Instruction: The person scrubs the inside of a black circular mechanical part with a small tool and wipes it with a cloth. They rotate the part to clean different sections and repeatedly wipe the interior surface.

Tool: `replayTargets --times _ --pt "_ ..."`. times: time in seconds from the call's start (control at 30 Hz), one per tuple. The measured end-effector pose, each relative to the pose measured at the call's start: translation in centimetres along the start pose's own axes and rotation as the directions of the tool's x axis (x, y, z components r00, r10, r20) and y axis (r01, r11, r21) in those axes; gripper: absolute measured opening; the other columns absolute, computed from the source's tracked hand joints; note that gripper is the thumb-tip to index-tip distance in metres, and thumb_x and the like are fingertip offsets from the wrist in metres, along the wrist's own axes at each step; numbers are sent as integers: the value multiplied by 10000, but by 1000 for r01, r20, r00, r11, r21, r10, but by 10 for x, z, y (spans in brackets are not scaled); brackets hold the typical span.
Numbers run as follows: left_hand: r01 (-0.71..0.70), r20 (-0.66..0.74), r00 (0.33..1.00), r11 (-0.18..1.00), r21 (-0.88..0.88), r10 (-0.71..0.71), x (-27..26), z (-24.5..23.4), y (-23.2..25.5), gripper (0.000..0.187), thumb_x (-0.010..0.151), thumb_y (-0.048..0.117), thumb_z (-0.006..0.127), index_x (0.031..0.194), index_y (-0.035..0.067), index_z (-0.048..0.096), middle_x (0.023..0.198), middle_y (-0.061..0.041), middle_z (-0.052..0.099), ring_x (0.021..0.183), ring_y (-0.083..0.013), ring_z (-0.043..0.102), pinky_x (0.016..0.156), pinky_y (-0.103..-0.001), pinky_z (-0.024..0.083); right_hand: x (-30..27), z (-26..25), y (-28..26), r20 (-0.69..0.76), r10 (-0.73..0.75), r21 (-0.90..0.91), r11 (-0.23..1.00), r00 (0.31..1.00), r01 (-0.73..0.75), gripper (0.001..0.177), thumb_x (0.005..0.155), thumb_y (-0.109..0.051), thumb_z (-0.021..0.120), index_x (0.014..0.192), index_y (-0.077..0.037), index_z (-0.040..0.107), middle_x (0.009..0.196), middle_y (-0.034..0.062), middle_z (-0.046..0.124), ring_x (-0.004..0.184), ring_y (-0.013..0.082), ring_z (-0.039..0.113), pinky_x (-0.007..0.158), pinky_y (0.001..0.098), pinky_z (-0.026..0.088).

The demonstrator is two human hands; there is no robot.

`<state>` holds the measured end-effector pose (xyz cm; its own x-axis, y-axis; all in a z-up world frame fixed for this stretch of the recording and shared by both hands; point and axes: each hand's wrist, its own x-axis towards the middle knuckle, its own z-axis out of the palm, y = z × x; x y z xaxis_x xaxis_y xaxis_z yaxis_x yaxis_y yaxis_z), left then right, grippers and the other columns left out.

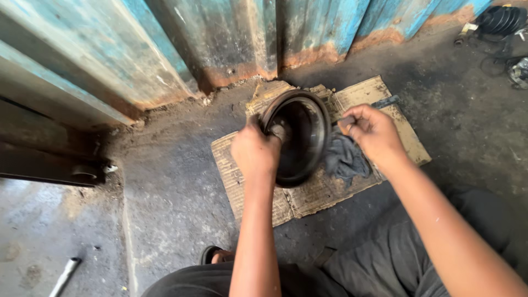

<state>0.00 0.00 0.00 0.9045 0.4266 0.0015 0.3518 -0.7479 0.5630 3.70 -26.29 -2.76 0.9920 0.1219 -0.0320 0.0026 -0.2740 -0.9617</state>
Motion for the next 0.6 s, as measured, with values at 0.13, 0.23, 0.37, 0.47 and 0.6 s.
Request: replayTargets --times 0.13,0.23,0.37,0.47,0.6 --pt "-11 -74 997 1000 13 11 -3 -31 -1 675 703 151 755 1362 98 619 1050 -185 748 906 -375 725 809 -456 559 -28 29 -10 30 -136 -256 957 990 139 217 891 45 625 1081 -52 668 1068 77 700 1032 269 715 870 342 571" --pt "19 -75 997 1000 -6 -19 4 -36 -19 455 715 184 765 1160 97 725 1057 -174 753 952 -362 724 849 -447 560 -39 52 -17 173 -264 -573 757 949 315 167 880 29 669 1021 -51 708 998 94 702 910 308 693 787 402 556" --pt "90 -103 989 984 -155 -107 11 -30 -38 495 690 140 727 1185 122 740 1065 -178 751 978 -361 714 887 -442 543 -42 68 -12 319 -434 -602 594 843 534 220 813 71 650 984 -55 709 1038 83 699 969 335 663 837 434 551" --pt "46 -94 992 951 -305 -79 16 -26 -38 473 701 114 684 1169 111 753 1085 -177 755 1027 -348 713 920 -419 538 -35 69 -10 425 -420 -632 496 802 595 279 717 82 653 950 -58 713 1061 67 697 1012 322 640 883 438 548" --pt "-72 -114 993 910 -407 28 15 -22 -39 490 691 92 653 1172 38 729 1108 -203 746 1075 -350 707 963 -397 523 -39 77 -8 466 -408 -664 425 785 615 378 621 107 646 939 -68 752 1098 61 683 1073 325 612 883 429 549"
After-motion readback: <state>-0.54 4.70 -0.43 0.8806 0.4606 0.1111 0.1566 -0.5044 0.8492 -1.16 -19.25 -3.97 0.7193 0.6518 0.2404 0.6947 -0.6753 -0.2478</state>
